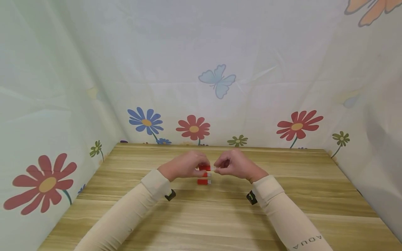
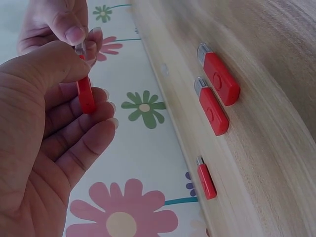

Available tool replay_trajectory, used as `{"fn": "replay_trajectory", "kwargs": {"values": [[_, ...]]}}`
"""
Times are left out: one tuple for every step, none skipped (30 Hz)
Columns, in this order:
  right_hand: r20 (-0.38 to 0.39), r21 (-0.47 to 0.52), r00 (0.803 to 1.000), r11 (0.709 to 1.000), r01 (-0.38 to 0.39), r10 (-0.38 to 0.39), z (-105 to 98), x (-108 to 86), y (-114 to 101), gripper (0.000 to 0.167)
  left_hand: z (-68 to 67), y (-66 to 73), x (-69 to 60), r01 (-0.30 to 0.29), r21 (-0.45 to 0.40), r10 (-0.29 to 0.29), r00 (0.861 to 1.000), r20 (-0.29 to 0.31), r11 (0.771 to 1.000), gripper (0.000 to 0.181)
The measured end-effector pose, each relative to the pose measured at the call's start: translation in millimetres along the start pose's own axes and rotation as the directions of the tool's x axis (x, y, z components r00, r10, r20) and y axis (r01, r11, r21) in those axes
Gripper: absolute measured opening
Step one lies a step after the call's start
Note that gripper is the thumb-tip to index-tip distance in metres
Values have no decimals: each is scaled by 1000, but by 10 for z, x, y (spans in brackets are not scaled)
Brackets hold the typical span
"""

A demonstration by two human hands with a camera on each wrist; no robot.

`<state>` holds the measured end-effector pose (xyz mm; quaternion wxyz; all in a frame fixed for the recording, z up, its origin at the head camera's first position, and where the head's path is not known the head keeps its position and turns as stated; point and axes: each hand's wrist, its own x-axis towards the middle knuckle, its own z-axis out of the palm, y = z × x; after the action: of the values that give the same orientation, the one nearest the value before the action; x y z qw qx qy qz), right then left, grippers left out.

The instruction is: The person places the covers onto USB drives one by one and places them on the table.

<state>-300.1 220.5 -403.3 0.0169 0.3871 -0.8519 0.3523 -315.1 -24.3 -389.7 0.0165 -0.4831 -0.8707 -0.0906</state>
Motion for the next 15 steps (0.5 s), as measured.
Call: {"fn": "replay_trajectory", "kwargs": {"values": [[0, -1, 1000, 1000, 0, 0, 0, -1, 0, 14, 3, 0, -1, 5, 0, -5, 1000, 1, 1000, 17], [-1, -1, 1000, 1000, 0, 0, 1, 0, -1, 14, 7, 0, -2, 10, 1, -10, 1000, 2, 1000, 17], [-1, -1, 1000, 1000, 0, 0, 1, 0, -3, 13, 10, 1, -3, 16, 2, -16, 1000, 4, 1000, 17], [0, 0, 1000, 1000, -2, 2, 1, 1, -4, 13, 14, 0, -3, 22, 2, -22, 1000, 7, 1000, 18], [0, -1, 1000, 1000, -6, 6, 1, 2, -5, 13, 18, -2, -3, 25, 3, -25, 1000, 7, 1000, 18], [1, 0, 1000, 1000, -10, 10, 1, 2, -4, 13, 21, -3, -4, 27, 2, -27, 1000, 9, 1000, 18], [3, 1, 1000, 1000, -12, 12, 2, 4, -4, 13, 21, -5, -5, 30, 2, -30, 1000, 10, 1000, 18], [4, 1, 1000, 1000, -14, 14, 2, 6, -3, 13, 21, -5, -5, 29, 2, -29, 1000, 10, 1000, 18], [5, 2, 1000, 1000, -16, 16, 2, 7, -1, 13, 23, -6, -6, 28, 0, -28, 1000, 9, 1000, 18], [6, 3, 1000, 1000, -15, 15, 2, 8, 1, 13, 23, -8, -6, 27, 0, -27, 1000, 8, 1000, 18], [6, 5, 1000, 1000, -15, 14, 2, 9, 3, 13, 23, -9, -7, 25, -1, -25, 1000, 7, 1000, 17], [6, 7, 1000, 1000, -13, 13, 3, 9, 6, 13, 23, -11, -6, 23, -1, -23, 1000, 6, 1000, 17], [5, 8, 1000, 1000, -11, 11, 5, 9, 8, 13, 23, -11, -5, 22, 0, -22, 1000, 6, 1000, 17], [4, 9, 1000, 1000, -9, 9, 7, 9, 11, 13, 22, -11, -6, 20, 0, -20, 1000, 6, 1000, 17], [2, 10, 1000, 1000, -6, 6, 9, 10, 13, 13, 21, -11, -7, 19, 0, -19, 1000, 7, 1000, 17]]}}
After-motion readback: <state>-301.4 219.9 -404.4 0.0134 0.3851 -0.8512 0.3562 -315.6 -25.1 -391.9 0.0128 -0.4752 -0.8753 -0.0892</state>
